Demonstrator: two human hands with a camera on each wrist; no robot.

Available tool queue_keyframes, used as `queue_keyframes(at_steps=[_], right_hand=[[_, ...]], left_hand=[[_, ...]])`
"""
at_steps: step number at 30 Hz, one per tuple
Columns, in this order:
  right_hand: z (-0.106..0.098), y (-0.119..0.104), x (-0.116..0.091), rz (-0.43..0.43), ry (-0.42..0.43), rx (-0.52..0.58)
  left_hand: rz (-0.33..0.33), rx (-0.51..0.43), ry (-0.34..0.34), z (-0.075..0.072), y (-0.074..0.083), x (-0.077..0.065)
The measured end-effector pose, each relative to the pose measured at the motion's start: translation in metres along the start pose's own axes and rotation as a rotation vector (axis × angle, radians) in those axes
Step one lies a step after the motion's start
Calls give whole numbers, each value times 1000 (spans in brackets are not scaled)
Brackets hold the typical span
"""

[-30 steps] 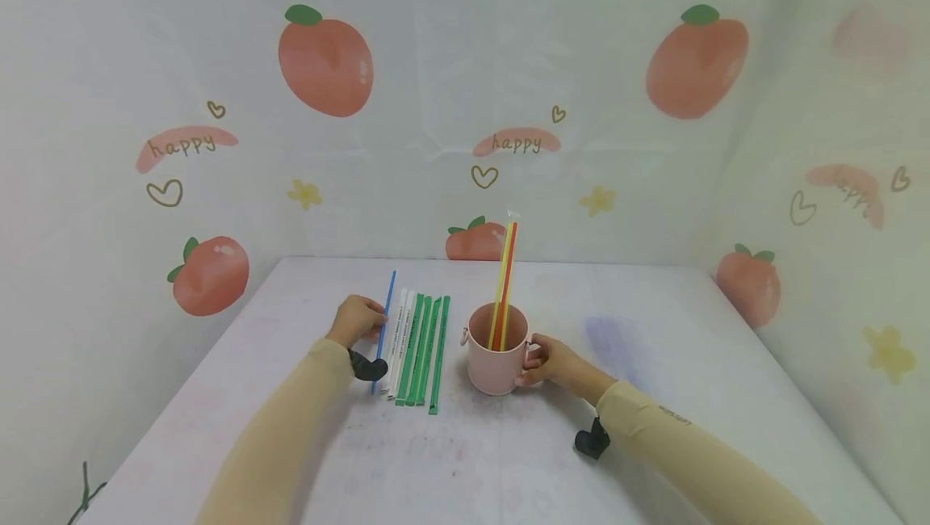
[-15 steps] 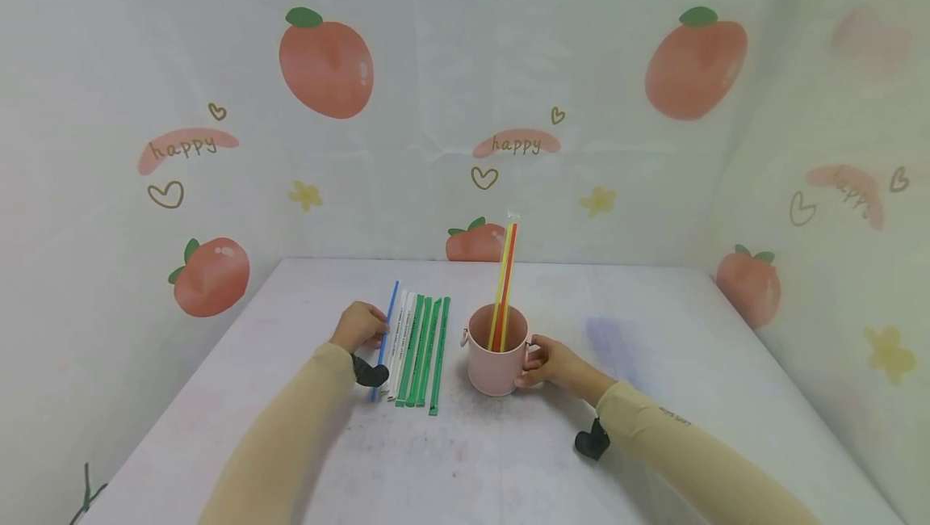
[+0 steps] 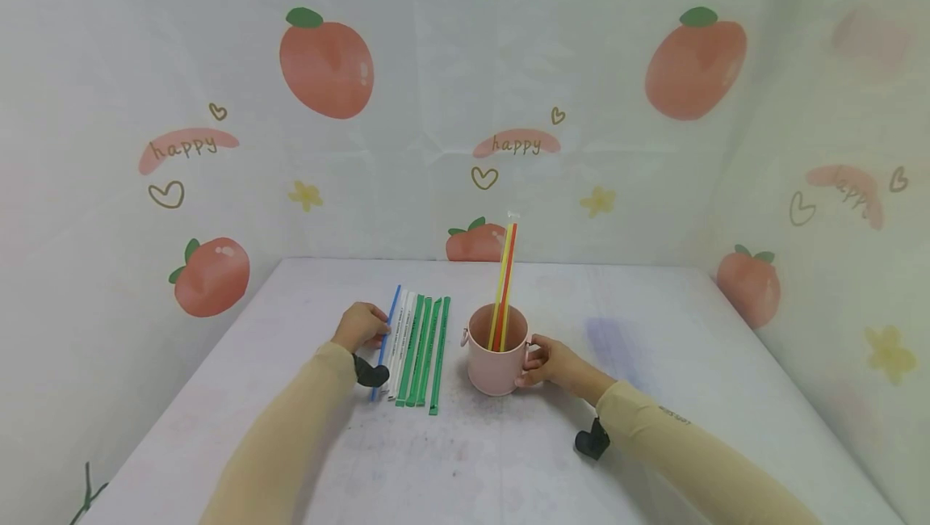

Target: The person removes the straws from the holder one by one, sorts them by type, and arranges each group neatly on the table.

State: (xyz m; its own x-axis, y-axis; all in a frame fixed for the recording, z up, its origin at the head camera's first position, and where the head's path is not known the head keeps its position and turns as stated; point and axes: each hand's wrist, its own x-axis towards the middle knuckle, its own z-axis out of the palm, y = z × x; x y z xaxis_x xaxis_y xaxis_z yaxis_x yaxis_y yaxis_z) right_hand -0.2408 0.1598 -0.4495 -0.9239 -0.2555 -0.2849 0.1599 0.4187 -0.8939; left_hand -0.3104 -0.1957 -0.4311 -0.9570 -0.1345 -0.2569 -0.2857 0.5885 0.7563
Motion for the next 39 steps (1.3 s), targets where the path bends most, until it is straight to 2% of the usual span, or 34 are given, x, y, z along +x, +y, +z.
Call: queue_keyframes(at_steps=[15, 27, 39], right_hand=[[0, 1, 2, -12, 5, -5], [0, 1, 2, -16, 2, 8], [0, 1, 3, -12, -2, 18]], left_hand=[[0, -65, 3, 0, -5, 0], [-62, -96, -17, 1, -11, 4], [-85, -115, -64, -1, -15, 10]])
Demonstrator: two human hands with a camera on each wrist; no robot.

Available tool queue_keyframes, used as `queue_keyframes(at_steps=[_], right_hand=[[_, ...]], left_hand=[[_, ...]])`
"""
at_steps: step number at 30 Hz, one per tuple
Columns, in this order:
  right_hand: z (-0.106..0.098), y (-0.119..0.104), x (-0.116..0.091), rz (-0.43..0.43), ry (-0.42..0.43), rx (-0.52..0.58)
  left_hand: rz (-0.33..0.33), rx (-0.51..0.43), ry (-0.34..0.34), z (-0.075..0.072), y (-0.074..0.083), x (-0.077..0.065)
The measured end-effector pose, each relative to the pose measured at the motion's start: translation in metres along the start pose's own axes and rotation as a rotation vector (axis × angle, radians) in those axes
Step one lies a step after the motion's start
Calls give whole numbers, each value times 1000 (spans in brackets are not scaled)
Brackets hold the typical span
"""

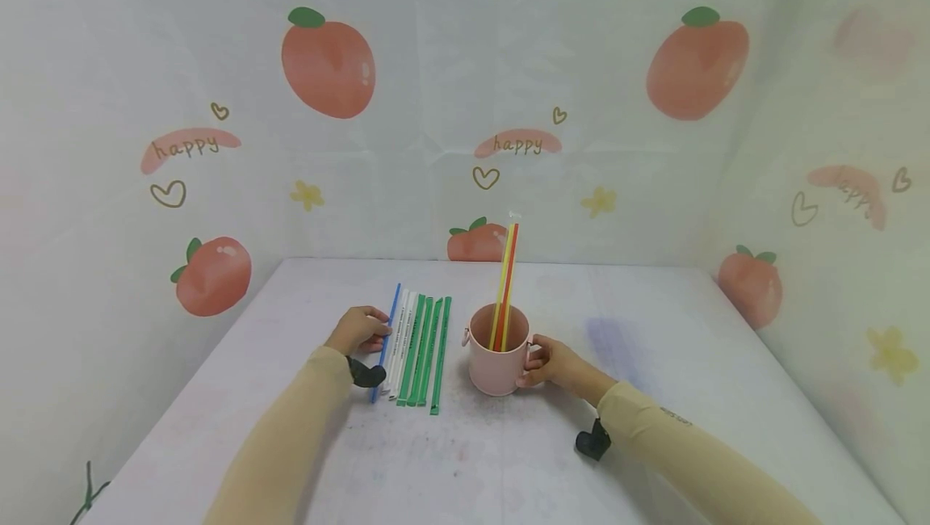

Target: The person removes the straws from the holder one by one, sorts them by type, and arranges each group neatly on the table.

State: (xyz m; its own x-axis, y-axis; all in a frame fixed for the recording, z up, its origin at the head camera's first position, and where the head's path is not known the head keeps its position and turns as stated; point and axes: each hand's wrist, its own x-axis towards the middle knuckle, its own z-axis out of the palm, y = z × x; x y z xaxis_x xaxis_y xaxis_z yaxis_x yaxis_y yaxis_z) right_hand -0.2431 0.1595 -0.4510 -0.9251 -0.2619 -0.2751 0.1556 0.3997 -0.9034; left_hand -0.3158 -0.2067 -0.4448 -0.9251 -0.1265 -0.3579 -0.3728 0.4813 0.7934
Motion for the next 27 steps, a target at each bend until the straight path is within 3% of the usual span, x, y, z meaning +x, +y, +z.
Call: queue_keyframes(at_steps=[27], right_hand=[[1, -2, -3, 19, 11, -24]], left_hand=[[-2, -38, -52, -4, -2, 1]])
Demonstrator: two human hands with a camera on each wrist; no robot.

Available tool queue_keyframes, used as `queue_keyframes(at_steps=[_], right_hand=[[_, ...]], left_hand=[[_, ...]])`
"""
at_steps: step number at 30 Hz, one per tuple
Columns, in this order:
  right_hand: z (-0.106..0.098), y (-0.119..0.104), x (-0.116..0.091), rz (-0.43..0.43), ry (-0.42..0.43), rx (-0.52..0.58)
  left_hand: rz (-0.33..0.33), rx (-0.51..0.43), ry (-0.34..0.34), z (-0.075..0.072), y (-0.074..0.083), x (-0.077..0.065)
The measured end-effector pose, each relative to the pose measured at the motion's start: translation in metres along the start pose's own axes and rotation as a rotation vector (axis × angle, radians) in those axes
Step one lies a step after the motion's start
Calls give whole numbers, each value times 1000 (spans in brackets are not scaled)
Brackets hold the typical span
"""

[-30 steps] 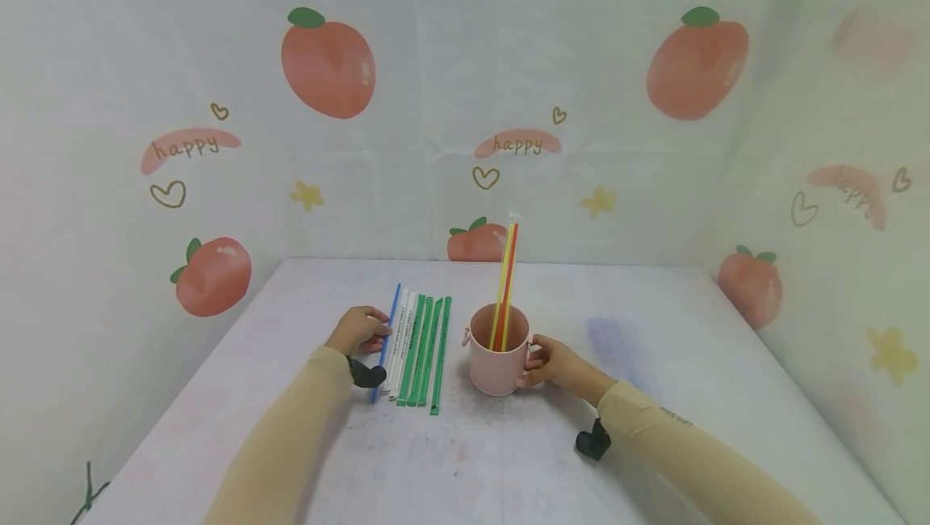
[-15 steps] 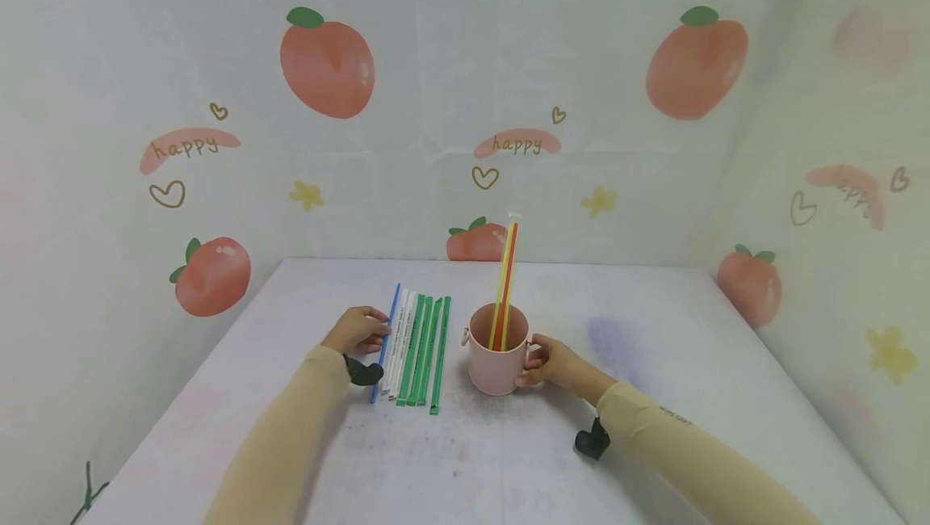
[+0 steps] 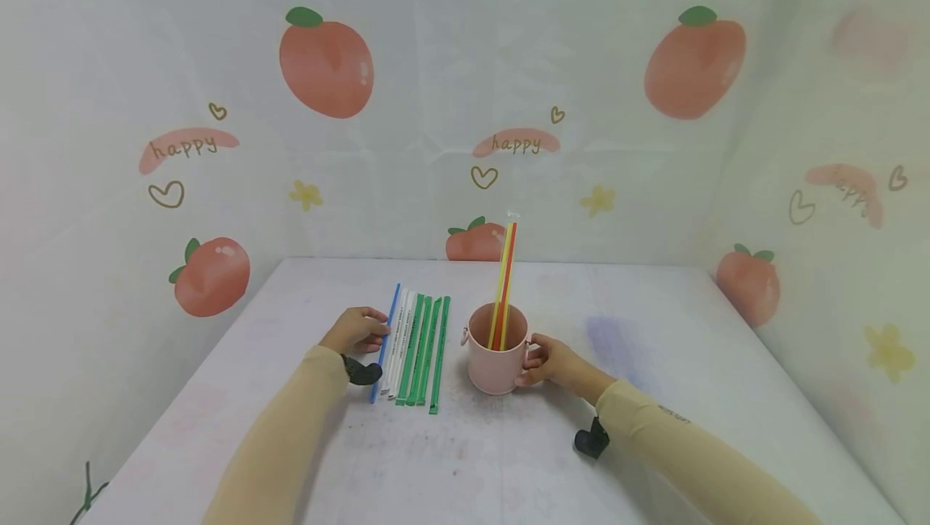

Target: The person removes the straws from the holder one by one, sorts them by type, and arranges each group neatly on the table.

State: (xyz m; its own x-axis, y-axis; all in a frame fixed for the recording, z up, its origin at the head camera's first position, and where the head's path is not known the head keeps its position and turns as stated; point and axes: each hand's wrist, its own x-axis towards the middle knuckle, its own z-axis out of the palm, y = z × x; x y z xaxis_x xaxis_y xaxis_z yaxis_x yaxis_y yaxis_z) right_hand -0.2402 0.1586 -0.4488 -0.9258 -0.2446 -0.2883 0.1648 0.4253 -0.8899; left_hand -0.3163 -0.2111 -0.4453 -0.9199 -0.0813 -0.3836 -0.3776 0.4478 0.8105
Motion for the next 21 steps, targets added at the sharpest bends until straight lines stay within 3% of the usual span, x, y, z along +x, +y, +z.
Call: queue_keyframes(at_steps=[11, 21], right_hand=[[0, 1, 0, -2, 4, 5], [0, 1, 0, 0, 3, 6]], left_hand=[[-4, -5, -14, -1, 0, 0], [-25, -50, -43, -5, 8, -10]])
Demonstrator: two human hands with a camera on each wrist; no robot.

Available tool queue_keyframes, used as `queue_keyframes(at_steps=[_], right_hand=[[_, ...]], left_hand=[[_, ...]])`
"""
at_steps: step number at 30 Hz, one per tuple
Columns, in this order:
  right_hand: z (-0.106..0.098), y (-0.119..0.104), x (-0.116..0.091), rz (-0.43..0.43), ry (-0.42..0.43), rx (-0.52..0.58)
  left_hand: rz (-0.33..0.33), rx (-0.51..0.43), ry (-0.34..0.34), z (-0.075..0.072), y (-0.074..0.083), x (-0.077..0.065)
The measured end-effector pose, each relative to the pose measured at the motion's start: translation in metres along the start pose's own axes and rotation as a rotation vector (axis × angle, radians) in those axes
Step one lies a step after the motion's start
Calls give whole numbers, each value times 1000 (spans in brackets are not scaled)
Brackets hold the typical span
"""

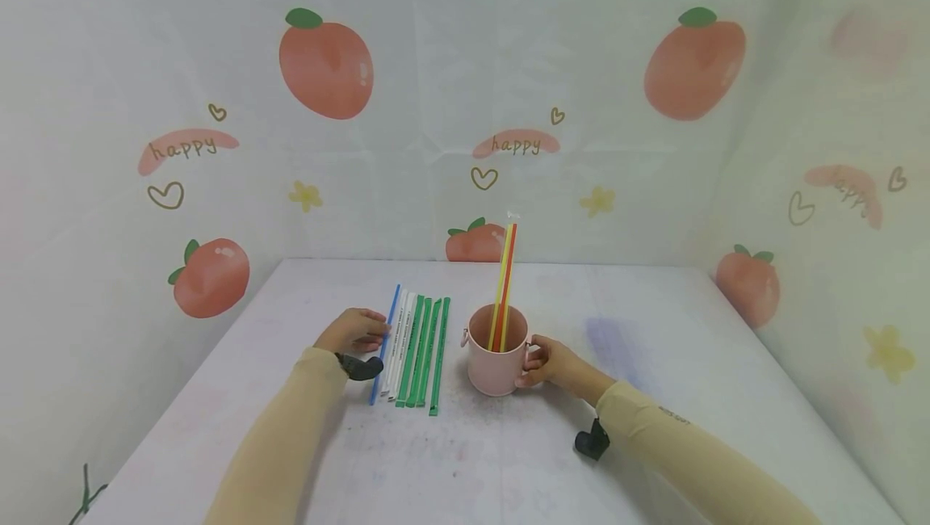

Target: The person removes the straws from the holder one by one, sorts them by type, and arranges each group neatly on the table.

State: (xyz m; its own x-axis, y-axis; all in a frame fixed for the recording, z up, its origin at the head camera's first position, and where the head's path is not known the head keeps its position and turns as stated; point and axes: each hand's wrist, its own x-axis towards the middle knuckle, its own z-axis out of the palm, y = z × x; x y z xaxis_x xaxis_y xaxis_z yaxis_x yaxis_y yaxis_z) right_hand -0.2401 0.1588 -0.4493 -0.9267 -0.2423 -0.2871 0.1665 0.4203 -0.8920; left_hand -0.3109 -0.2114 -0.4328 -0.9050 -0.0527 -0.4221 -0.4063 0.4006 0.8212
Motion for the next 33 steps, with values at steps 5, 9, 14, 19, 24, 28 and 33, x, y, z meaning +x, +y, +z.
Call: queue_keyframes(at_steps=[5, 9, 14, 19, 24, 28, 33], right_hand=[[1, 0, 0, -2, -6, 8], [0, 0, 0, -6, -7, 8], [0, 1, 0, -11, -5, -1], [-1, 1, 1, -7, -4, 2], [-1, 1, 2, -4, -2, 5], [-1, 2, 3, -7, -5, -5], [-1, 0, 2, 0, -1, -1]], left_hand=[[23, -2, 20, -4, 11, -7], [102, -65, 29, -5, 24, -13], [230, -85, 8, 1, 49, -28], [347, -92, -14, 18, 77, -47], [463, -110, -49, 41, 98, -65], [530, -137, -78, 61, 108, -76], [590, -166, -89, 84, 113, -84]])
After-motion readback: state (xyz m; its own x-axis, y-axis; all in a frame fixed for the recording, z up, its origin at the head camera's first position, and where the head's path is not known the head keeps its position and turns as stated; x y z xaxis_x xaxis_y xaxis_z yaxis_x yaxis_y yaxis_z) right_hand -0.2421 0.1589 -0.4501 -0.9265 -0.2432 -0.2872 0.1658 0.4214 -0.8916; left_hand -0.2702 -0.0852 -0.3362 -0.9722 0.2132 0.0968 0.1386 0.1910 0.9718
